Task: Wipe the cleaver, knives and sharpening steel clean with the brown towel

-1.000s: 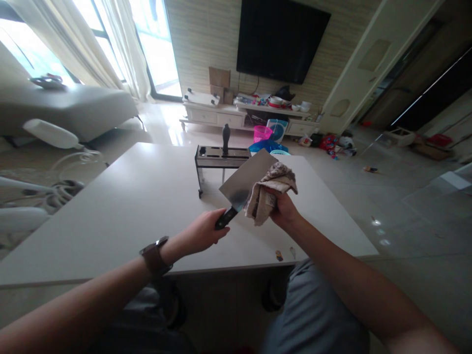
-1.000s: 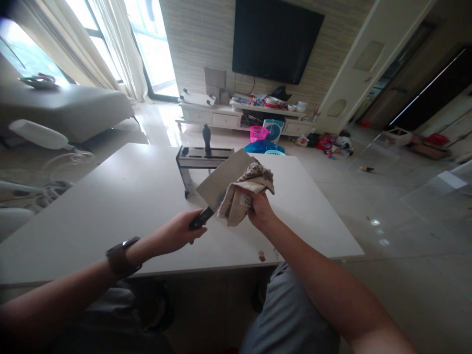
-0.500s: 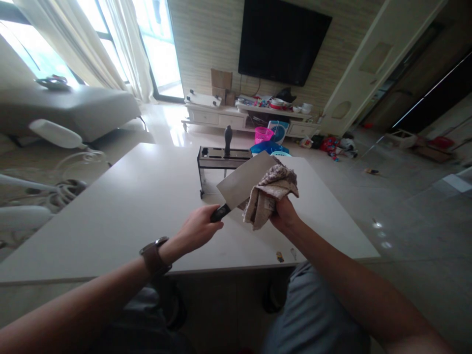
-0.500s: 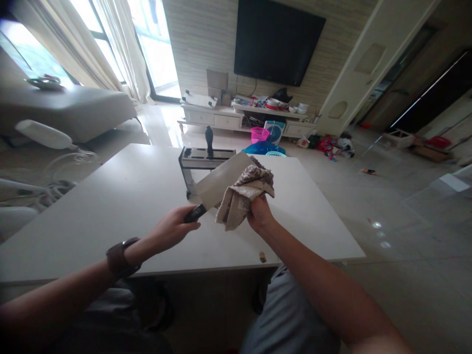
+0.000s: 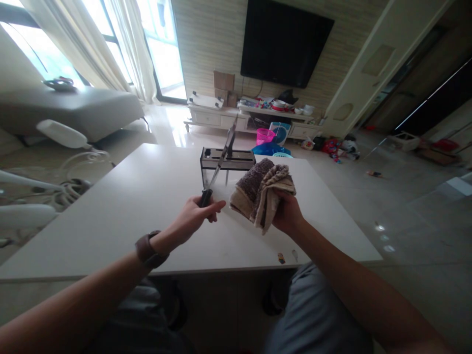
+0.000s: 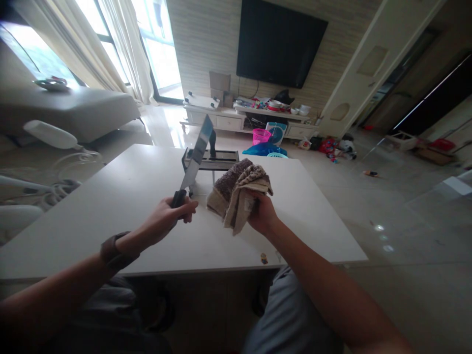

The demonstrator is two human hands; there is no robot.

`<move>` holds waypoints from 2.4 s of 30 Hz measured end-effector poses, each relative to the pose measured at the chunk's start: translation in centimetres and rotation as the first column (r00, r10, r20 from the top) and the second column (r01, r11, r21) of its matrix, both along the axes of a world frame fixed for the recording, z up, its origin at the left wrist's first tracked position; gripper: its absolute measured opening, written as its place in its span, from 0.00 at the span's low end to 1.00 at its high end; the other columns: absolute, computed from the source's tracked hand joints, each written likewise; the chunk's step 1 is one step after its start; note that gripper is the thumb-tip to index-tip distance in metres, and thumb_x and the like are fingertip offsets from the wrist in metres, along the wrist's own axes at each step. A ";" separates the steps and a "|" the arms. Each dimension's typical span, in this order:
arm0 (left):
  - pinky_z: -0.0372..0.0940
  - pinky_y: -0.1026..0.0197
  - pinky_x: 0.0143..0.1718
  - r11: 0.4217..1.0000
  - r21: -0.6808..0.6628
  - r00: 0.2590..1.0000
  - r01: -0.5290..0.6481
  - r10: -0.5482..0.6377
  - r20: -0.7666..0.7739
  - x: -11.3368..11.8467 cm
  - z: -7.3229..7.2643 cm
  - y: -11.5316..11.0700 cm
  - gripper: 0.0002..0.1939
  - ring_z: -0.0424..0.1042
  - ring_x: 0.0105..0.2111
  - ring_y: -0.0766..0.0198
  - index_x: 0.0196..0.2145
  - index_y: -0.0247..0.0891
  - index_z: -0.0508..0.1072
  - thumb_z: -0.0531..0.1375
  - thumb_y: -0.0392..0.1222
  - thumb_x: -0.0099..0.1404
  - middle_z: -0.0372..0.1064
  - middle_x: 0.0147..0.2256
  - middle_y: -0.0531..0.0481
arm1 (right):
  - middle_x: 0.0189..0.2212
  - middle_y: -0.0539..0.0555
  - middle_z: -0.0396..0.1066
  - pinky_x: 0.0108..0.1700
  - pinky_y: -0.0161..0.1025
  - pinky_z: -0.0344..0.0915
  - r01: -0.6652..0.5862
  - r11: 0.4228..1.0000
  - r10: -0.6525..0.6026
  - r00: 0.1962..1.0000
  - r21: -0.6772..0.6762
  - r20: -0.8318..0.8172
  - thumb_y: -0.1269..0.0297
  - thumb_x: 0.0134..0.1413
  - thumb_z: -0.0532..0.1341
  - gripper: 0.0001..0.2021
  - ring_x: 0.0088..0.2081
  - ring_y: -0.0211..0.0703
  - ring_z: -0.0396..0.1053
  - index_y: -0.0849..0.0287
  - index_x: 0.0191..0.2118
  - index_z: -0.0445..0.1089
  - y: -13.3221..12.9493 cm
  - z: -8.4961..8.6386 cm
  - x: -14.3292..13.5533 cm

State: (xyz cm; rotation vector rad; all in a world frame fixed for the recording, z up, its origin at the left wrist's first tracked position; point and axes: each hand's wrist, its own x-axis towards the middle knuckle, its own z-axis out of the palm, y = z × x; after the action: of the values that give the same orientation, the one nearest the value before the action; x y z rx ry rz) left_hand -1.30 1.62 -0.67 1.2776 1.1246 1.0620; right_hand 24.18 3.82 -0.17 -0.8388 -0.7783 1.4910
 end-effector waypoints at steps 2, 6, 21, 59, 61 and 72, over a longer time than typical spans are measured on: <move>0.70 0.61 0.32 1.000 -0.011 0.998 -0.013 0.014 0.068 0.0 0.1 0.2 0.20 0.75 0.31 0.61 0.29 0.35 0.75 0.73 0.54 0.55 0.75 0.28 0.48 | 0.29 0.53 0.80 0.50 0.58 0.74 -0.076 0.996 0.076 0.997 -0.052 -0.010 0.60 0.42 0.66 0.09 0.43 0.57 0.78 0.54 0.33 0.76 -0.2 0.0 0.1; 0.74 0.56 0.44 0.998 -0.063 0.983 0.019 -0.007 0.185 0.2 0.0 0.2 0.23 0.78 0.42 0.55 0.38 0.33 0.80 0.74 0.55 0.54 0.79 0.39 0.43 | 0.30 0.56 0.80 0.50 0.60 0.74 -0.190 0.972 0.183 0.981 -0.135 -0.065 0.58 0.40 0.63 0.10 0.45 0.60 0.77 0.55 0.31 0.77 -0.7 -0.5 -0.6; 0.75 0.55 0.40 0.950 -0.300 0.900 0.081 0.059 0.433 2.0 0.1 -1.2 0.17 0.80 0.34 0.55 0.35 0.32 0.79 0.75 0.37 0.46 0.81 0.36 0.43 | 0.30 0.57 0.80 0.49 0.57 0.73 -0.346 0.929 0.341 0.938 -0.128 -0.060 0.48 0.44 0.64 0.16 0.42 0.59 0.77 0.54 0.33 0.77 -1.8 -1.8 -3.7; 0.70 0.62 0.30 0.979 -0.205 0.963 0.016 0.040 0.266 7.5 -4.0 -5.1 0.29 0.78 0.30 0.59 0.44 0.39 0.66 0.73 0.39 0.46 0.79 0.32 0.49 | 0.31 0.51 0.68 0.41 0.43 0.66 -0.036 0.871 -0.316 0.723 0.490 0.615 0.50 0.68 0.55 0.13 0.33 0.44 0.67 0.53 0.37 0.65 -4.3 0.7 -3.9; 0.72 0.61 0.32 0.958 -0.286 0.952 -0.010 0.097 0.289 6.8 -3.1 -4.3 0.27 0.79 0.30 0.58 0.45 0.36 0.71 0.72 0.38 0.47 0.80 0.33 0.47 | 0.27 0.47 0.66 0.33 0.39 0.66 -0.062 0.898 -0.193 0.834 0.436 0.517 0.47 0.68 0.56 0.16 0.26 0.39 0.65 0.53 0.37 0.65 -4.0 1.2 -3.1; 0.79 0.42 0.37 0.800 -0.600 0.730 0.032 0.391 0.560 0.3 3.3 -1.3 0.18 0.82 0.33 0.43 0.45 0.29 0.77 0.61 0.39 0.58 0.81 0.33 0.37 | 0.20 0.41 0.61 0.11 0.28 0.52 -0.283 0.952 0.279 0.959 0.116 0.048 0.43 0.56 0.67 0.21 0.13 0.27 0.49 0.57 0.37 0.68 -5.2 2.4 -1.9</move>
State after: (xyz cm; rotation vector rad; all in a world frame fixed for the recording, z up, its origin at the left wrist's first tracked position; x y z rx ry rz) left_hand -1.00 0.34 2.63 0.2313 0.9047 1.0803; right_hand 22.28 -1.35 2.18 -0.6808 -1.0355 1.6637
